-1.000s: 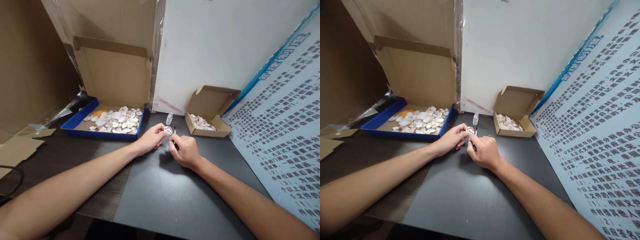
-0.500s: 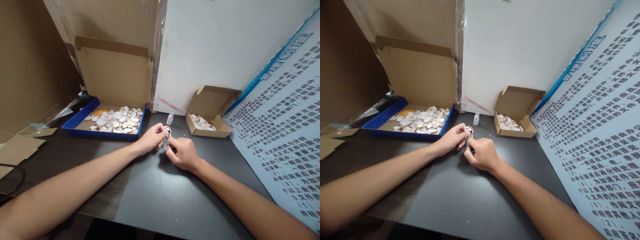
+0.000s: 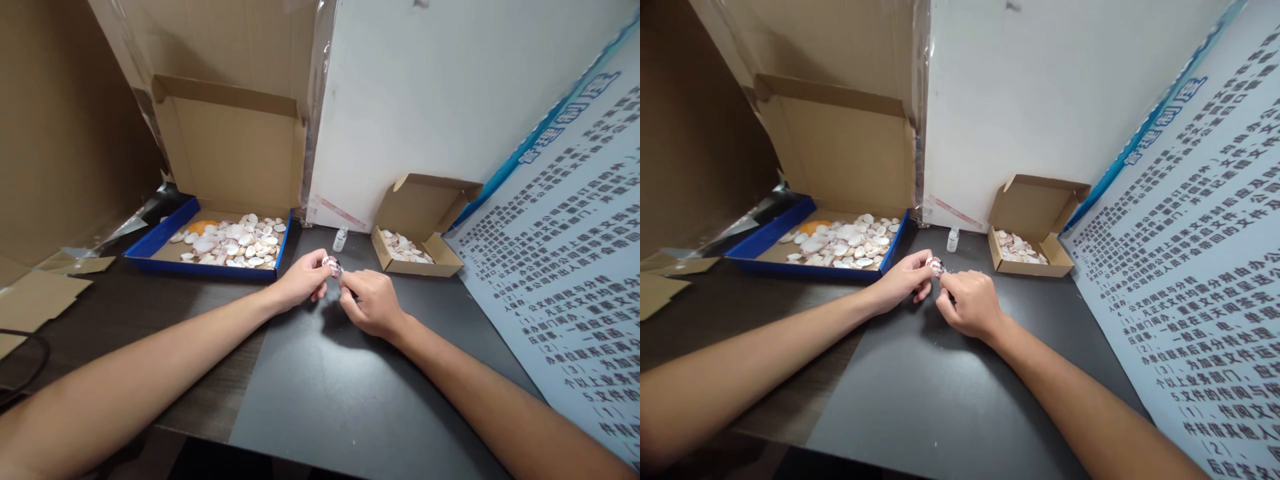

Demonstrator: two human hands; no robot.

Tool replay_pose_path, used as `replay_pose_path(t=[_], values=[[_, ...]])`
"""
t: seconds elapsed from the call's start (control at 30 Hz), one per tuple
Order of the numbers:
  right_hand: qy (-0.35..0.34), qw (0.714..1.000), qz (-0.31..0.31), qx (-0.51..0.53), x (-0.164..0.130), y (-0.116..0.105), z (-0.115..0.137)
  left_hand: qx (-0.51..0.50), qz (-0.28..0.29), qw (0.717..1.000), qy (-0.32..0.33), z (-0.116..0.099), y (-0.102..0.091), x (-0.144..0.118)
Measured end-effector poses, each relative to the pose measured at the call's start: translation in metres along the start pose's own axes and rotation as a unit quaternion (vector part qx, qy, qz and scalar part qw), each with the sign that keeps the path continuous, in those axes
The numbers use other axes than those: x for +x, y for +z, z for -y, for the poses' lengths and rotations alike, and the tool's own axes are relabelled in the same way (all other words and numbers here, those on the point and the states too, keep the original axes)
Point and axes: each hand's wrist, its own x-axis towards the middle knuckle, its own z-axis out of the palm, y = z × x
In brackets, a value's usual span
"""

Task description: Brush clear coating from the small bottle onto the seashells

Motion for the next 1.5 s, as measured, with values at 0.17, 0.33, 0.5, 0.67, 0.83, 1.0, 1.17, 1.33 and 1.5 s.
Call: replay_pose_path(t=[0.17,0.33,0.5,0.67,0.83,1.0,1.17,1.33,1.5], values=[[0.007,1.0,0.008,0.027,-0.0017,0.001,0.0023,-0.003,0.015,1.0,0.0,0.0008,-0.0015,0.0006],[0.003,0.999,0.005,0.036,-0.0018,0.0019,0.0029,-0.004,0.032,0.999,-0.011,0.0008,-0.0033,0.0011],[0.0,0.999,0.003,0.033,-0.0017,0.0014,0.0034,-0.059,0.056,0.997,-0.011,0.0027,-0.0069,0.0019],[-0.006,0.999,-0.006,0.031,-0.0022,0.0021,0.0036,-0.068,0.072,0.995,-0.01,0.0042,-0.0084,0.0022],[-0.008,1.0,-0.002,0.03,-0.0023,0.0031,0.0029,-0.063,0.073,0.995,-0.008,0.0029,-0.0067,0.0017],[-0.017,1.0,-0.002,0.023,-0.0024,0.0037,0.0021,-0.06,0.079,0.995,-0.011,0.0004,-0.0057,0.0001],[-0.018,1.0,0.003,0.012,-0.0025,0.0038,0.0027,-0.068,0.07,0.995,-0.021,0.0001,-0.0052,0.0003],[0.017,1.0,0.009,0.018,-0.0018,0.003,0.004,-0.124,0.019,0.992,-0.032,0.0019,-0.0067,0.0022],[0.016,0.999,-0.006,0.043,-0.0026,0.003,0.004,-0.128,0.03,0.991,-0.025,0.0005,-0.0067,0.0016]])
